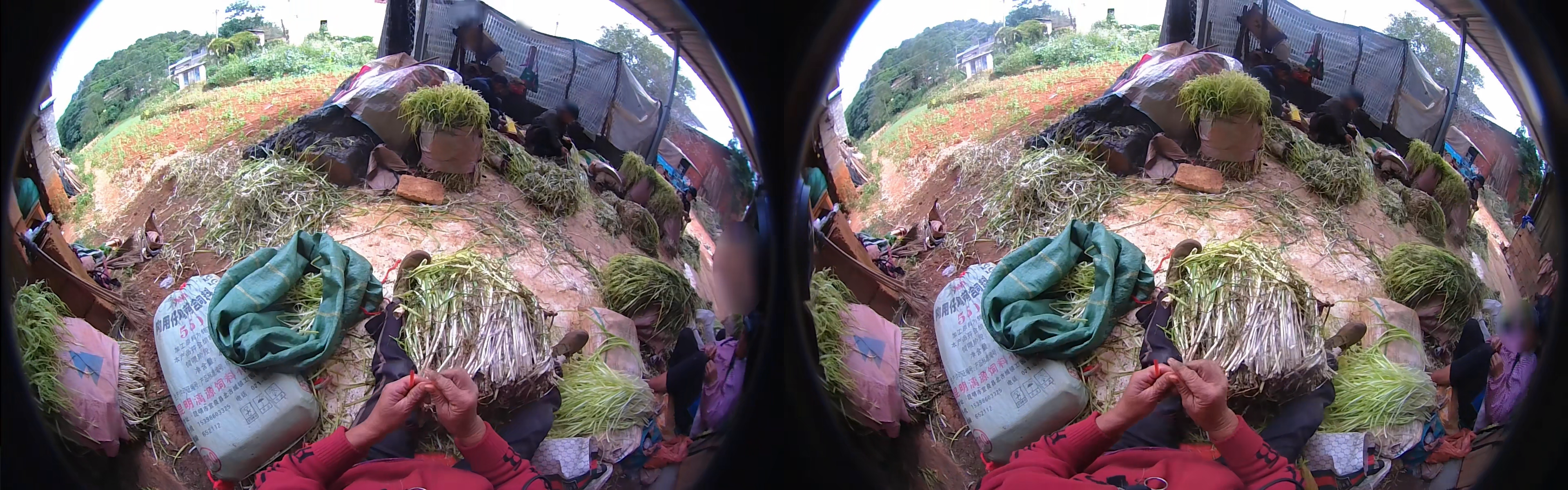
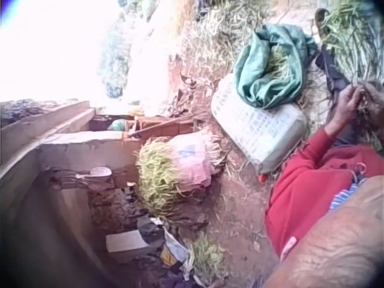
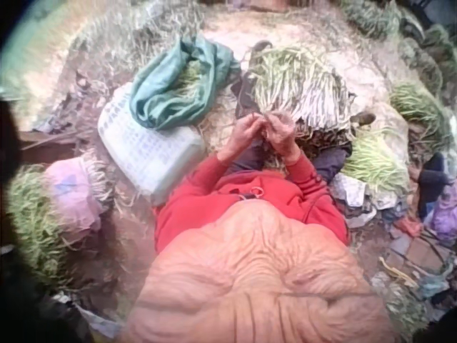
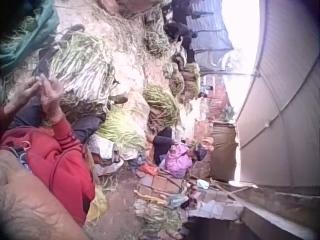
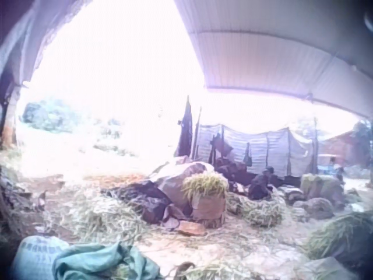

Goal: The person sits on the ground and bundles harvested green plants using red plastic ties. They gather plant stems, wrap ties around them, and secure the bundles. The person also handles a white plastic container and a green cloth nearby.

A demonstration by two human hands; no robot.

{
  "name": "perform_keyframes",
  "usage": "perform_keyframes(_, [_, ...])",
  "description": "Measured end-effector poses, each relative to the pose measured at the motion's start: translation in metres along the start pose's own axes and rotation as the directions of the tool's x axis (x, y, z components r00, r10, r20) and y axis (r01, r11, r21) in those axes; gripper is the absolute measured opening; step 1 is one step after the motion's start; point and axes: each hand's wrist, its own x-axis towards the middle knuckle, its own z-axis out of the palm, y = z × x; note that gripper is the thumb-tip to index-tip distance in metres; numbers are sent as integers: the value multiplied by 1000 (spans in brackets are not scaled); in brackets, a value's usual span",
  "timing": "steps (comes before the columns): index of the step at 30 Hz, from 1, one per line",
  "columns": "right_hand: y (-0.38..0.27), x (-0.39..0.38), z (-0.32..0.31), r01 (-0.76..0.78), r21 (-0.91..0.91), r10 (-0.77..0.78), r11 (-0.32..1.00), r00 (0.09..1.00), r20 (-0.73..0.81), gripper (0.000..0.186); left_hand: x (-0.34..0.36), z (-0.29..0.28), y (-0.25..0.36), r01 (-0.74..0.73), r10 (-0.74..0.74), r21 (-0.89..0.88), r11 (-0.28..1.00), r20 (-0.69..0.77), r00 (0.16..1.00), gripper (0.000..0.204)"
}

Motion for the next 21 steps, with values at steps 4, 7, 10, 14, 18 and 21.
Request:
perform_keyframes(4, [12,-14,-16,32,123,-25,992,998,-60,22,1,27,-7,1,-2,-26,1000,-23,1000,22])
perform_keyframes(7, [15,-26,-38,120,39,-117,992,990,-76,25,-4,38,-8,121,-120,-149,981,12,993,22])
perform_keyframes(10, [17,-46,-49,249,-58,-250,967,968,-9,27,-12,48,-22,271,-296,-231,935,-81,952,18])
perform_keyframes(14, [4,-79,-51,280,127,-296,951,947,128,26,-42,51,-15,298,-334,-193,935,-197,922,15])
perform_keyframes(18, [5,-104,-37,229,333,-308,915,929,207,24,-68,56,-1,320,-353,-163,933,-262,898,16])
perform_keyframes(21, [1,-111,-28,205,385,-314,900,917,246,24,-93,44,0,393,-464,-286,874,-247,851,18])
